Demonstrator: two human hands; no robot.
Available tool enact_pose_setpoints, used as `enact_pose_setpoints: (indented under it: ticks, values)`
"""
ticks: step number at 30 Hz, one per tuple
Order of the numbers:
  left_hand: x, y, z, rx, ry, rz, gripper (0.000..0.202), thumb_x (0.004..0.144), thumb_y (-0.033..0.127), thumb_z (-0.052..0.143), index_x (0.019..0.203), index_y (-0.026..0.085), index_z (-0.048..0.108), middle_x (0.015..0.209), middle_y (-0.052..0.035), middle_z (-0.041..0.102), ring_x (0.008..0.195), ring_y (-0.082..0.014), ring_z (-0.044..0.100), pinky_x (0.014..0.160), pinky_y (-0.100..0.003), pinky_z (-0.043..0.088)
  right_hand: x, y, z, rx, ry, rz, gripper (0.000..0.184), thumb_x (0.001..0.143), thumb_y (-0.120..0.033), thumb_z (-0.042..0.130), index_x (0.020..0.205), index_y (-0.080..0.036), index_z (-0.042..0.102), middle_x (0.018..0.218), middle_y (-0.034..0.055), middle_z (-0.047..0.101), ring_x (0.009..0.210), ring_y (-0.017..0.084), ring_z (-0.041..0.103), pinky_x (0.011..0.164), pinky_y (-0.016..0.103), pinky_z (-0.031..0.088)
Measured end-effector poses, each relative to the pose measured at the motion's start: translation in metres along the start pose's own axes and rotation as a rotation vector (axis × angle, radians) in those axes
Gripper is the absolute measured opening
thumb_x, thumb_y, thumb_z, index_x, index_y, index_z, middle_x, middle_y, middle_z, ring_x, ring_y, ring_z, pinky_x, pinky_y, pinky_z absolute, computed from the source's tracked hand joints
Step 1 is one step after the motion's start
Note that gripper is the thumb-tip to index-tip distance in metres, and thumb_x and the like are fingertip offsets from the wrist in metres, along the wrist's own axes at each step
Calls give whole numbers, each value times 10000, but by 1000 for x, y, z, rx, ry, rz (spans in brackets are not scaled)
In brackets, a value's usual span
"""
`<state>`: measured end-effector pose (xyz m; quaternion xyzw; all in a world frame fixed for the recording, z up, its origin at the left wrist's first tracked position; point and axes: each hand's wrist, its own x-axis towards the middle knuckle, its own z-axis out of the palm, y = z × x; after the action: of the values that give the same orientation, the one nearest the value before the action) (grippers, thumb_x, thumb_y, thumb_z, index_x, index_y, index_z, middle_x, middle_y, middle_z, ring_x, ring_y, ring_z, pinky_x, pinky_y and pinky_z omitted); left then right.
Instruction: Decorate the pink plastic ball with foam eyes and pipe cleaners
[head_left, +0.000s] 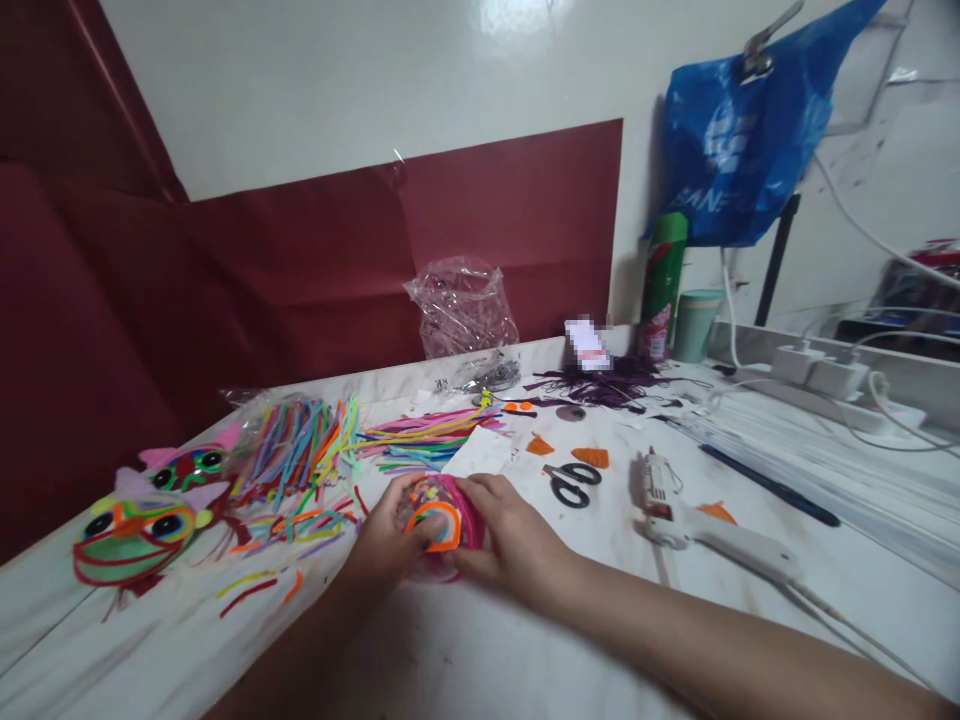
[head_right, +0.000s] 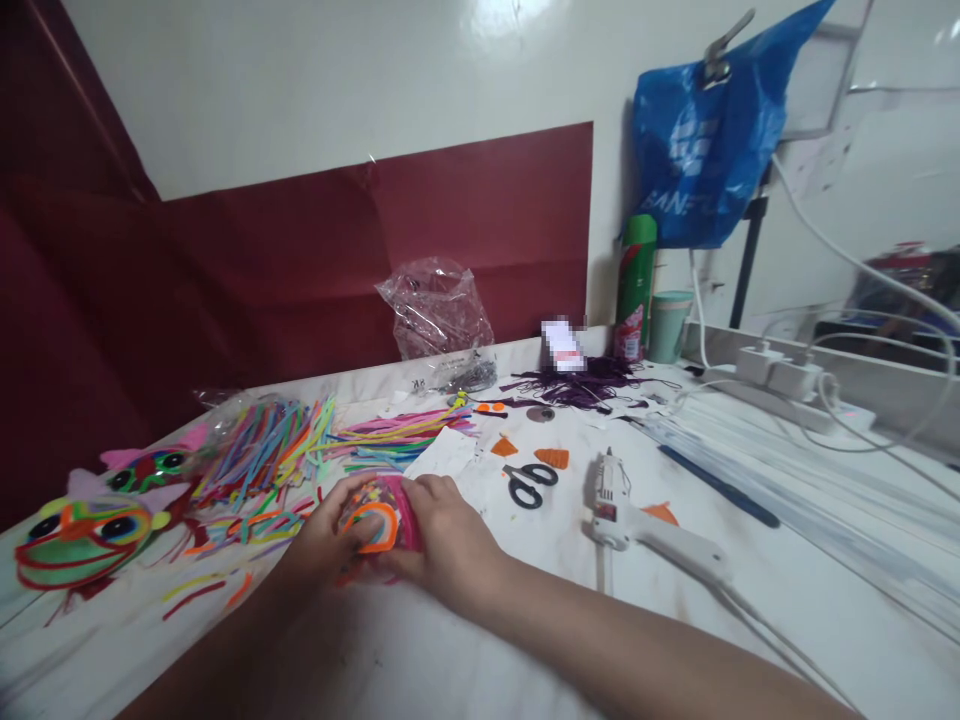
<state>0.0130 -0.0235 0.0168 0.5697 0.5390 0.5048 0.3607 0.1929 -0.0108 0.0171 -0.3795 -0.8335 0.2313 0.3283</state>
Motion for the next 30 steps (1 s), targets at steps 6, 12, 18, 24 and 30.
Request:
enact_pose_setpoints:
  ticks: [6,12,18,24,30]
  values:
    - [0,-3,1,197,74,58,676,619,471,695,1198,168,523,1120,-111,640,990,-298,630,864,-411,508,0,1,3,7,6,-9,724,700,-305,767,1331,-91,485,1247,177,537,1152,313,489,982,430,437]
    - [-1,-3,3,229,76,59,652,638,444,649,1206,150,524,1178,-136,600,1055,-320,591,922,-455,465,-1,2,3,98,18,-1,714,692,-317,778,1314,-95,506,1231,169,532,1159,297,477,1005,423,418]
    - [-3,4,6,245,119,50,614,620,427,651,1155,144,552,1146,-135,619,1046,-319,602,908,-448,472,-1,2,6,161,68,-13,618,731,-269,736,1290,-98,535,1200,148,548,1140,271,474,1013,403,407]
    - [-4,8,9,289,153,56,562,604,401,665,1099,152,572,1123,-131,638,1056,-319,601,910,-449,472,-3,3,8,171,73,-11,565,752,-265,716,1268,-104,551,1199,148,548,1133,270,474,1004,407,409]
    - [-5,5,10,324,172,109,520,642,424,639,1085,162,572,1067,-103,643,998,-288,621,880,-421,490,-4,3,7,156,53,-37,554,769,-259,695,1276,-99,540,1213,157,544,1139,277,465,997,420,410]
